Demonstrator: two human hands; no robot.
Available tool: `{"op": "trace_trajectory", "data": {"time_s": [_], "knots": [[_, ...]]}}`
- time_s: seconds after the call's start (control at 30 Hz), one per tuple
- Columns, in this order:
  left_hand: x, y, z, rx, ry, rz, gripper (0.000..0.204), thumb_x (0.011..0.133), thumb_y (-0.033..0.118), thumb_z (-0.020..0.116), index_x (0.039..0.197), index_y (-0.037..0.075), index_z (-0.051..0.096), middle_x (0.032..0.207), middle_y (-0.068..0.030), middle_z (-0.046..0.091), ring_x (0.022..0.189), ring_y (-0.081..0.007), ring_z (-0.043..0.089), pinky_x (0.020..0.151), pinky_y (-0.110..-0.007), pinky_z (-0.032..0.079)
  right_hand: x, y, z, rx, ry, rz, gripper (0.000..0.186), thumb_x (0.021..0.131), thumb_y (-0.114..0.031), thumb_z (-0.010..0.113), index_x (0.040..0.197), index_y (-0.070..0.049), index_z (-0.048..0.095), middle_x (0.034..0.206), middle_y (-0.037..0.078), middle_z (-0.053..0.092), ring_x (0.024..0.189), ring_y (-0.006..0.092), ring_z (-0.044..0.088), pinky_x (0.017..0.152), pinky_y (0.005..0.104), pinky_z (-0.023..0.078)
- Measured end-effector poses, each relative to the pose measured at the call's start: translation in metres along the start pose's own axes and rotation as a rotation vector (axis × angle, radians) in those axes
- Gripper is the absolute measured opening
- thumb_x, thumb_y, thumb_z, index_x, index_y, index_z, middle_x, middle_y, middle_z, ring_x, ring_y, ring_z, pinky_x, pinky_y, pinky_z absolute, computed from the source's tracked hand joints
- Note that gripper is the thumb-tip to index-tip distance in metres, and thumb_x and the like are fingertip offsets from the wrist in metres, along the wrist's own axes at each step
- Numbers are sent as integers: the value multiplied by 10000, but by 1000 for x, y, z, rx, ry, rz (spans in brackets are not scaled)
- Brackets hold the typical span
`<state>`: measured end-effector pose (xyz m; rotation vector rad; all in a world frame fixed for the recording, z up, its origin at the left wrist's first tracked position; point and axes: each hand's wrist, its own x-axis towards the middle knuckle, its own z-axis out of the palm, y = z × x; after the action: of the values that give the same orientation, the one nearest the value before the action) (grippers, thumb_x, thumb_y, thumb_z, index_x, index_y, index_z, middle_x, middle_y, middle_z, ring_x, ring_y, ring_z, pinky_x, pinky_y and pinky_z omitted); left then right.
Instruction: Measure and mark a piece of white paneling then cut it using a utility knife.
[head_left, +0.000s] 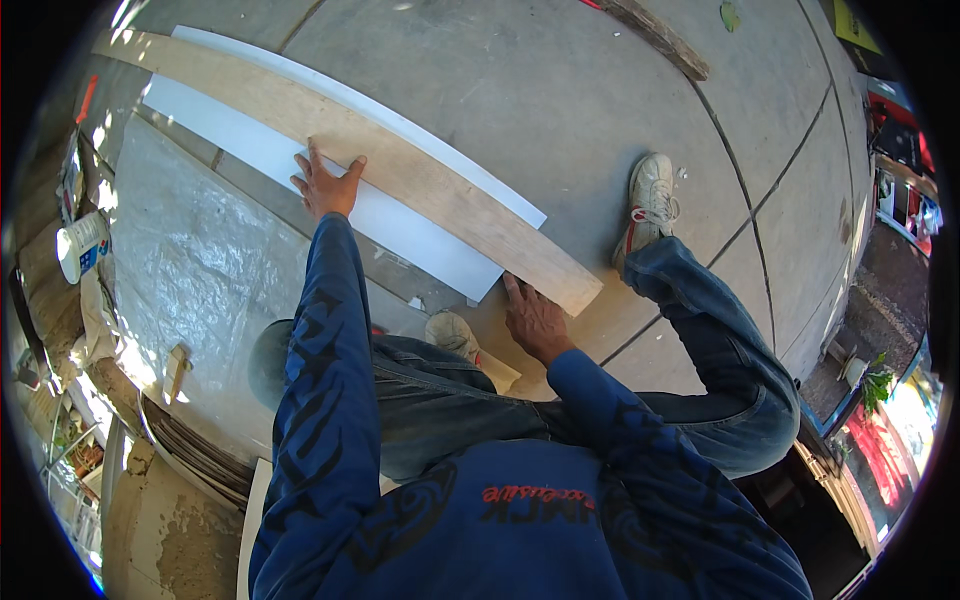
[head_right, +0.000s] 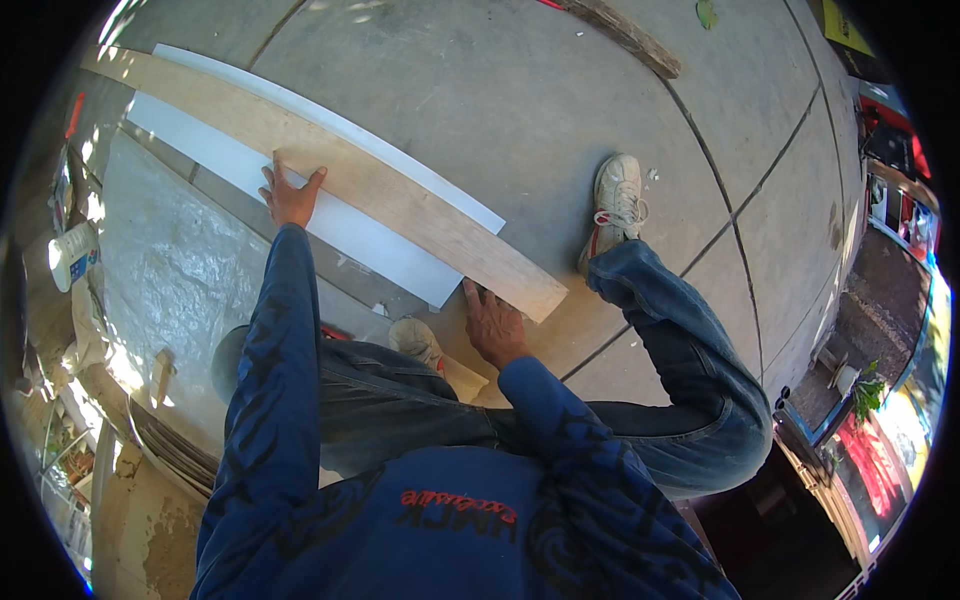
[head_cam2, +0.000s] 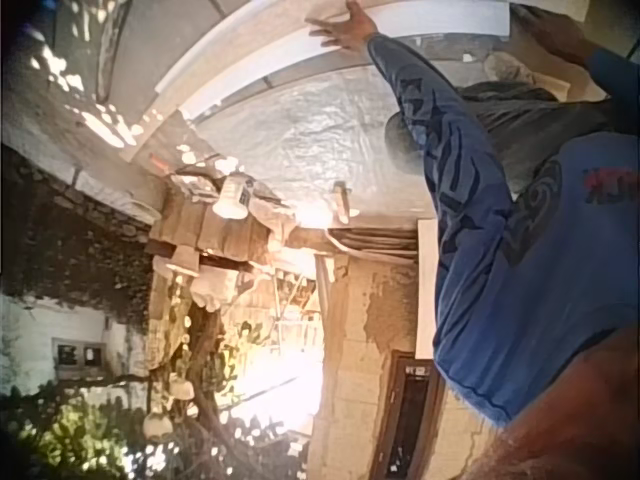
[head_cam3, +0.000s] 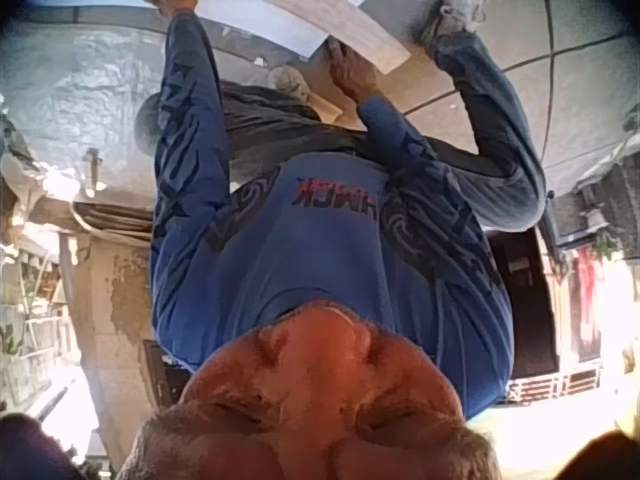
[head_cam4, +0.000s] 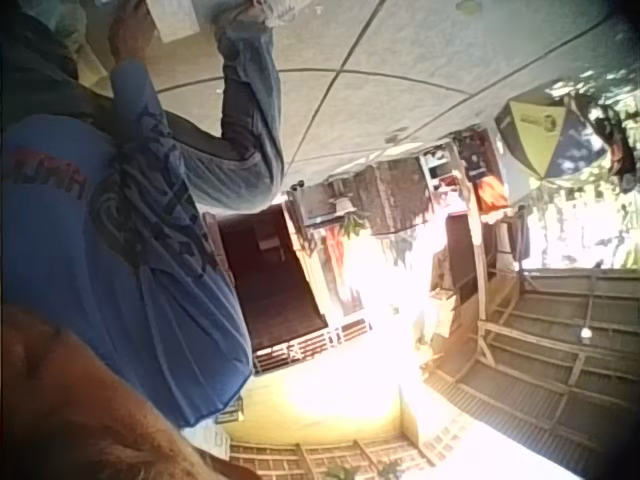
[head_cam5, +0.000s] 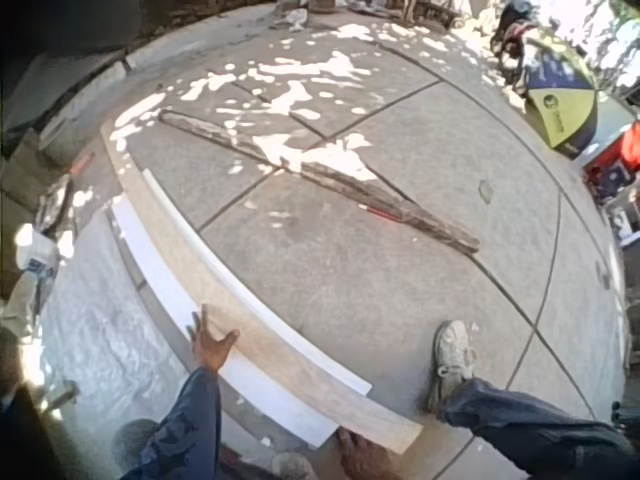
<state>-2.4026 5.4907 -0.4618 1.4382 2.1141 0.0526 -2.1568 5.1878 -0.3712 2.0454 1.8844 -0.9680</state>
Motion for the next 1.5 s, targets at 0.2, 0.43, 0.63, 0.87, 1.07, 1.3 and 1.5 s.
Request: {"op": "trace_trajectory", "data": {"time_s": [0.2, 0.43, 0.63, 0.87, 1.07, 1.3, 1.5], "knots": [[4, -10, -2, -32, 19, 28, 1035, 732, 532, 770, 1565, 257, 221, 1626, -143, 177, 1470, -480, 129, 1166, -567, 245, -1, -20, 12, -174, -104, -401, 581, 926, -169, 494, 1495, -158, 377, 1041, 133, 604, 801, 278, 619, 655, 401, 463], [-3, -9, -3, -33, 5, 59, 1046, 721, 512, 780, 1565, 245, 222, 1624, -148, 184, 1468, -480, 132, 1167, -565, 246, -9, -4, 20, -364, -99, -379, 598, 931, -169, 467, 1519, -187, 358, 902, 98, 619, 700, 217, 601, 615, 372, 420], [-4, -4, 0, 19, 31, 32, 1079, 704, 539, 784, 1565, 218, 216, 1615, -181, 187, 1442, -526, 161, 1169, -555, 251, -10, 19, 12, -36, -132, -491, 265, 875, -237, 585, 1074, -70, 634, 773, 115, 648, 716, 266, 664, 601, 410, 492], [-8, 1, -7, -8, 2, -16, 1042, 730, 490, 784, 1566, 271, 203, 1639, -105, 147, 1491, -427, 103, 1169, -591, 213, 19, 6, 28, -40, -104, -163, 300, 808, -284, 675, 960, -38, 595, 728, 124, 616, 626, 254, 614, 551, 393, 466], [-10, 11, -5, -12, 16, -8, 1053, 716, 470, 796, 1565, 263, 209, 1632, -112, 175, 1484, -435, 129, 1164, -587, 231, 5, 22, 43, -375, -143, -369, 284, 762, -334, 725, 891, -102, 624, 699, 77, 635, 677, 276, 670, 581, 414, 498], [-18, 20, -11, -68, 56, -88, 976, 746, 459, 751, 1554, 246, 246, 1630, -56, 206, 1502, -362, 127, 1177, -615, 162, 62, 5, -84, 110, 406, 2, 773, 601, -317, 885, 1242, -96, 514, 1183, 129, 540, 1122, 335, 492, 986, 449, 352], [-17, 33, -16, -167, 67, -66, 996, 741, 437, 782, 1551, 203, 251, 1620, -72, 231, 1504, -349, 121, 1195, -591, 112, 40, 31, -53, 51, 89, 210, 1172, 540, -327, 919, 1506, -124, 287, 1258, 138, 510, 1188, 328, 489, 1008, 481, 360]]}}
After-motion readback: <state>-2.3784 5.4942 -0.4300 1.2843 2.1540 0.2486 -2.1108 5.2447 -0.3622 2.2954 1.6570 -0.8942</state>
